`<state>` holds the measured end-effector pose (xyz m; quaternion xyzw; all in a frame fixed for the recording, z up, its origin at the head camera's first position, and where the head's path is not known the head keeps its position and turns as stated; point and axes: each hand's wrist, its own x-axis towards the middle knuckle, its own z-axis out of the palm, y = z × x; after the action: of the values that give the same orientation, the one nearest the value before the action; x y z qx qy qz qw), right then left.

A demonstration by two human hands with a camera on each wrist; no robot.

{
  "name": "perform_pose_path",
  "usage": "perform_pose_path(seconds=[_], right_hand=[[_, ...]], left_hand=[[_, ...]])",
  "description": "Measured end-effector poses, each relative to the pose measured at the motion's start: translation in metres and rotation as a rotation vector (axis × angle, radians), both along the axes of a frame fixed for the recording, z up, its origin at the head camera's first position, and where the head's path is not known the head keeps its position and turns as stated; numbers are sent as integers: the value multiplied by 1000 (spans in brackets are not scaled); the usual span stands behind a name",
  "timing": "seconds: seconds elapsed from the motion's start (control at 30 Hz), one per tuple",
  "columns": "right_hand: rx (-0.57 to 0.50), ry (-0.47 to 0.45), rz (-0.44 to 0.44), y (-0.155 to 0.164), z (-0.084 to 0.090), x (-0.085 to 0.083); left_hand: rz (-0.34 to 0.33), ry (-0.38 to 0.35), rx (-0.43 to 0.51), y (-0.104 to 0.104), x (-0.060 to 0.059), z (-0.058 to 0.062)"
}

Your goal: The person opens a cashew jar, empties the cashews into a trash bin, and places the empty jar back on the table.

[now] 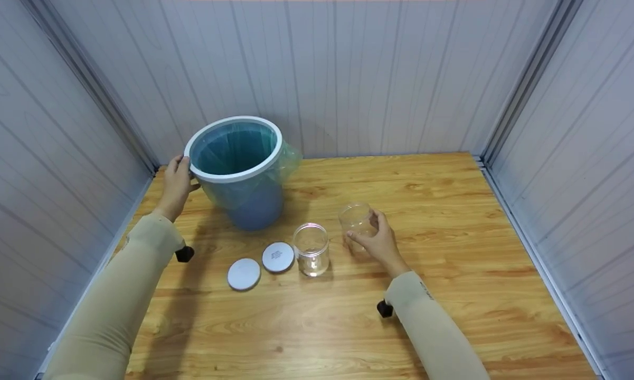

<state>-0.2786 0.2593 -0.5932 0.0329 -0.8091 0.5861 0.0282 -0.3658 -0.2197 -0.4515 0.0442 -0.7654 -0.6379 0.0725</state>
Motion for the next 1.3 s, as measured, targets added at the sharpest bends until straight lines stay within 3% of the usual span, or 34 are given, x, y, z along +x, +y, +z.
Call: perform_pose_path(seconds=[0.3, 0.7, 1.3], right_hand=[[-76, 21, 2, 2, -1, 0], [44, -15, -26, 8, 2, 6], [22, -23, -19, 10, -8, 11]], left_hand=[[9, 23, 2, -4, 6, -12], [40, 83, -65, -1, 12, -27], [25, 79, -138, -7, 23, -53]])
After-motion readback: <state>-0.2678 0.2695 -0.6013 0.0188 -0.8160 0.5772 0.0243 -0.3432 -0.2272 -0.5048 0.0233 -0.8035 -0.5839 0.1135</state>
